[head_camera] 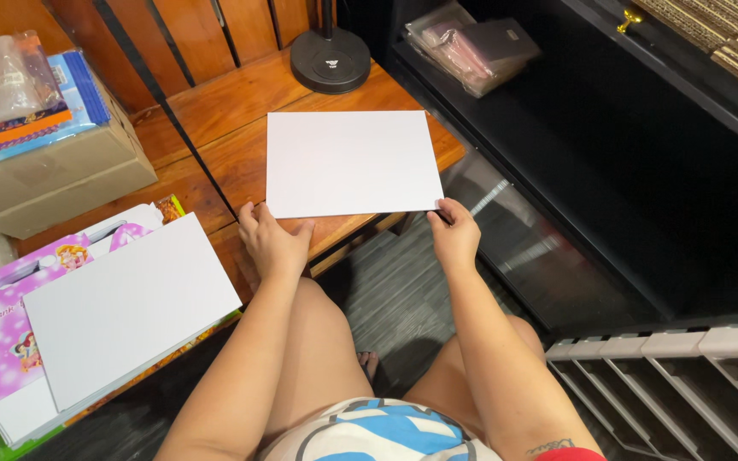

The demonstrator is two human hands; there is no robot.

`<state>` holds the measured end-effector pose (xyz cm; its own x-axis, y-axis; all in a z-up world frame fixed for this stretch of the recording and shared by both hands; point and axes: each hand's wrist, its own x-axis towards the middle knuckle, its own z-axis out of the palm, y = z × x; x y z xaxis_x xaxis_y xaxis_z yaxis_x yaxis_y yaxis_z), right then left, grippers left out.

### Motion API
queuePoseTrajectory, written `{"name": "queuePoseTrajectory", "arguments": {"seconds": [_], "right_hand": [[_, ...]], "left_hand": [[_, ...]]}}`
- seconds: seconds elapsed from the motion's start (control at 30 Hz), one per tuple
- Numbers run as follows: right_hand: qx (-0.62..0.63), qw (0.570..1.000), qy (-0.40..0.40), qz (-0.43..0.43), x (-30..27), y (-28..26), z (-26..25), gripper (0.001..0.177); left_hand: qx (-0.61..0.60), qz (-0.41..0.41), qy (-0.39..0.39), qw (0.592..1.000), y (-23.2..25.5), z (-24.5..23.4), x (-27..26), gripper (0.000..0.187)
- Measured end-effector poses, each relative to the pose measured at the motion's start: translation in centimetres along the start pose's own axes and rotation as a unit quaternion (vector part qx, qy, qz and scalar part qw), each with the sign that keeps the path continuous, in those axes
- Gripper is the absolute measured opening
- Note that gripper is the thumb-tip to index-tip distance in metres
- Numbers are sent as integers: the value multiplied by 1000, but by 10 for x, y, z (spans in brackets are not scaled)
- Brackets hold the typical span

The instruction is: The person repeatedly picks up stacks of white paper from a wooden chair and places them onto a black shelf. The person also handles a stack of colorful printed paper and places it on the shelf.

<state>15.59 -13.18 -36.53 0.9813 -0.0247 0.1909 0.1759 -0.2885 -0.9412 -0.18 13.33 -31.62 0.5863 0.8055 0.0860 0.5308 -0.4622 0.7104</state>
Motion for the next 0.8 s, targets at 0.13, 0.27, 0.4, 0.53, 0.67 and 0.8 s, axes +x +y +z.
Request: {"name": "queuePoseTrajectory", "arguments": {"seconds": [0.13,0.27,0.4,0.53,0.67,0.8], "right_hand": [[28,999,-13,24,-6,-9,-4,37],[43,998,-14,37,-3,-3,-9,32],[49,997,14,52,-3,4,-18,24],[95,993,37,53,-11,-13,-26,24],[129,989,63,42,-8,-10,-38,23],[178,981,74,21,3,5,-46,30]], "left_hand": [[-6,-10,-4,1000,3,-2,-2,97],[-22,-2,-1,1000,4,-4,-3,88],[-38,20,13,999,3,-5,-6,80],[-62,89,58,992,-12,4,-4,70],[-135,77,33,987,-20,8,-6,71],[-317,53,-52,946,10,-16,-14,72]]}}
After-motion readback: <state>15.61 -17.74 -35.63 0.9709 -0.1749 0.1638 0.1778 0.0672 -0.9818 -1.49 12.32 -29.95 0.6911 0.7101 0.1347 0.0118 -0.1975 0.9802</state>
